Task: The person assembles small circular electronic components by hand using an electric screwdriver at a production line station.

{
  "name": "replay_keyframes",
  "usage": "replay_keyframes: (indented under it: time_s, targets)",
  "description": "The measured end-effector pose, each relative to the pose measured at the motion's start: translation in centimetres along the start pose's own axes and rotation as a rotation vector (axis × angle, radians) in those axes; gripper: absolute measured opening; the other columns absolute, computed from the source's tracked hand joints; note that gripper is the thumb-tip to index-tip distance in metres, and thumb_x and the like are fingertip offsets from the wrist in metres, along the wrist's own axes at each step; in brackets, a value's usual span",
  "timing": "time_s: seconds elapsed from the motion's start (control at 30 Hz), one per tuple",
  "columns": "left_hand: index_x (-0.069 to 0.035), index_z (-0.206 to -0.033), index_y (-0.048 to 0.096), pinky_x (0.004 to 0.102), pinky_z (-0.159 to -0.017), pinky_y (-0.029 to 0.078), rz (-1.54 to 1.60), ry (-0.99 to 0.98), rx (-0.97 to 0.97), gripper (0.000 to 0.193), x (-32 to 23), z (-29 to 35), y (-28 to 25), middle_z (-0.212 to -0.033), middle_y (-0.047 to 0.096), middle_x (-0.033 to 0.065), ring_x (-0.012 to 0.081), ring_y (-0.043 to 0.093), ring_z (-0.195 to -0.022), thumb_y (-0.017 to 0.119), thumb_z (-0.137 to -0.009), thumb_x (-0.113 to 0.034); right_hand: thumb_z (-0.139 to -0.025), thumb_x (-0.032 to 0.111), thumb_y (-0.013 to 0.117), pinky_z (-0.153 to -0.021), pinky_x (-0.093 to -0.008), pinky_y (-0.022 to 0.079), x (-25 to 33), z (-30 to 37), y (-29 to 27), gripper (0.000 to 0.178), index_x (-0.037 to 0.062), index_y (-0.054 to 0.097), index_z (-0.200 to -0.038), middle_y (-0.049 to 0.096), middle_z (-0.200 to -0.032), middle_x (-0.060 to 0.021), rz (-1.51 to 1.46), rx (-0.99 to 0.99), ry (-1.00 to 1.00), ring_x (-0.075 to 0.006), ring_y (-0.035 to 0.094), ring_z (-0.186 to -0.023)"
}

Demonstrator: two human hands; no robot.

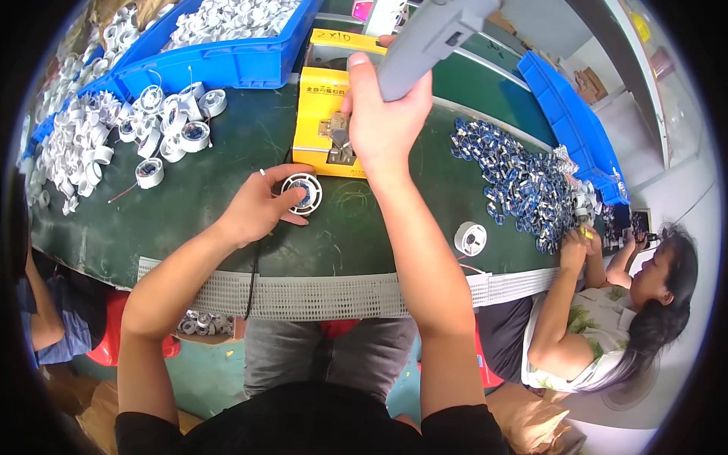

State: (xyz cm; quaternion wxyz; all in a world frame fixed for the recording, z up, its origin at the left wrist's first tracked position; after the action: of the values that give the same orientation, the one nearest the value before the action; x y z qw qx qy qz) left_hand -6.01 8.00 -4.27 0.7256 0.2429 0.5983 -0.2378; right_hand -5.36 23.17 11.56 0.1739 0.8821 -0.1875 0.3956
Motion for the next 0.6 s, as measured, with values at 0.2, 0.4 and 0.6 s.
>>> replay_keyframes:
  time_s: [0.2, 0.4, 0.6]
  targets:
    - [0.006, -0.125, 0.053, 0.0306, -0.071, 0.062, -0.024, -0.023, 0.001, 0.034, 0.1, 0.0, -0.1, -0.108, 0.063, 0.0125, 0.0167, 0.065, -0.09, 0.056, -0.093, -0.005, -0.089, 0.009, 0.059, -0.049, -0.0264, 0.04, -0.4, 1.5, 0.6, 0.031, -0.0031, 0.046, -0.115, 0.053, -0.058, -0.0049, 0.11, 0.028, 0.074, -0.0129, 0.05, -0.047]
    - [0.004, -0.123, 0.055, 0.0303, -0.071, 0.062, 0.033, -0.086, 0.001, 0.031, 0.5, -0.3, -0.3, -0.104, 0.063, 0.012, 0.0178, 0.066, -0.087, 0.056, -0.093, -0.004, -0.091, 0.005, 0.053, -0.048, -0.0285, 0.042, 0.3, 4.4, 0.6, 0.034, -0.004, 0.043, -0.122, 0.048, -0.055, -0.0053, -0.043, 0.042, 0.106, -0.0133, 0.046, -0.045]
    - [0.003, -0.118, 0.058, 0.0309, -0.07, 0.062, 0.052, -0.078, 0.005, 0.027, 0.2, -0.2, -0.4, -0.099, 0.062, 0.0103, 0.0175, 0.065, -0.084, 0.057, -0.092, -0.004, -0.091, 0.007, 0.054, -0.049, -0.0291, 0.043, -0.5, 7.5, 2.4, 0.038, -0.002, 0.039, -0.125, 0.047, -0.056, -0.0047, -0.146, 0.095, 0.152, -0.0144, 0.049, -0.045]
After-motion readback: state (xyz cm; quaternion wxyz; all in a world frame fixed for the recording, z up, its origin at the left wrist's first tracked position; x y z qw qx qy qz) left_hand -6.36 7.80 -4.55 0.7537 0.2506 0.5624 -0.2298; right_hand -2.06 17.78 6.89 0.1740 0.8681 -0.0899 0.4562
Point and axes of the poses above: each hand's wrist, its own z-axis away from the middle knuckle, its own y-axis out of the palm, x = y × z, the point moved 9 cm from there along -z, towards the middle knuckle
